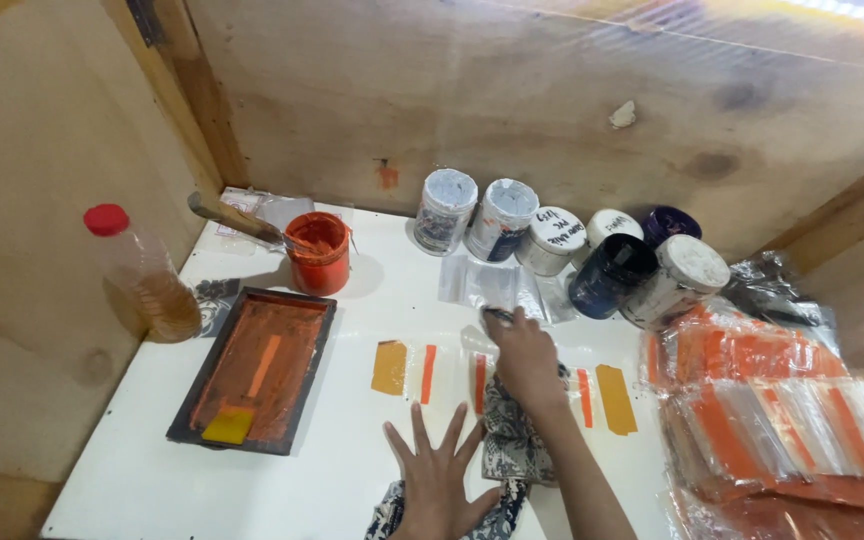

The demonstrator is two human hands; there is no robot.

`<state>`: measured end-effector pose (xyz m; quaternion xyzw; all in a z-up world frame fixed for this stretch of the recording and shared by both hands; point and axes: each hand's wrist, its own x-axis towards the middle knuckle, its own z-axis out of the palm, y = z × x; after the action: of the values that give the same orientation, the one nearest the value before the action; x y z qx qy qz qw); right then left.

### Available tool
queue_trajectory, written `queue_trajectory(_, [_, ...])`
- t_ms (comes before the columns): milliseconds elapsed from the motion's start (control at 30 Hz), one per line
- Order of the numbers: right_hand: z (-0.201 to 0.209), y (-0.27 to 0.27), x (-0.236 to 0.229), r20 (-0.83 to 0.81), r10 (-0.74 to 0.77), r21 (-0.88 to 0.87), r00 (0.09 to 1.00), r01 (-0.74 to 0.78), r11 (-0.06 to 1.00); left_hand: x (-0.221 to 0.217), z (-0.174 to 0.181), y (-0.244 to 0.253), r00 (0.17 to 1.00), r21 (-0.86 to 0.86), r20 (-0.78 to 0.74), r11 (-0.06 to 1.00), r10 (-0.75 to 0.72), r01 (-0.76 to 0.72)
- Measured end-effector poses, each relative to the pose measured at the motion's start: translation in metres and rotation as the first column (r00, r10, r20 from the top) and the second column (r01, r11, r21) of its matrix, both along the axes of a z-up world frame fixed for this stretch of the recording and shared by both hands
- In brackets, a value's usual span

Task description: The person uses a yellow squeegee to spread orange paint evenly across a rectangular tray. They then use a patterned cloth to wipe the paint onto several small plastic bags laid out on the table. The person repeats the process of spreading paint in the tray and wiping it onto the bags.

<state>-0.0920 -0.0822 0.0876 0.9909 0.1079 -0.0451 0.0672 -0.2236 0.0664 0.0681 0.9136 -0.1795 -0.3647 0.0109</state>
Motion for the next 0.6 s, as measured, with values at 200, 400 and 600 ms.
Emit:
queue_trajectory(200, [0.063,-0.079,-0.087,-0.317,-0.482,0.125,0.817,0.54,0.832,-0.005,-0.097,-0.014,0.156,-0.444,0.893,0.881,0.421,0.165])
queue_trajectory(400, [0.03,-0.131,-0.136,-0.377,-0.537,-0.011,0.755,0.576,0.817,-0.003,-0.106,-0.018,0.232,-0.43,0.897,0.867,0.377,0.253])
queue_trajectory(600, [0.019,-0.109,-0.126,-0.433,-0.584,0.053,0.687,0.666,0.744,0.019,-0.063,-0.056,0.822,-0.297,0.567,0.919,-0.05,0.261])
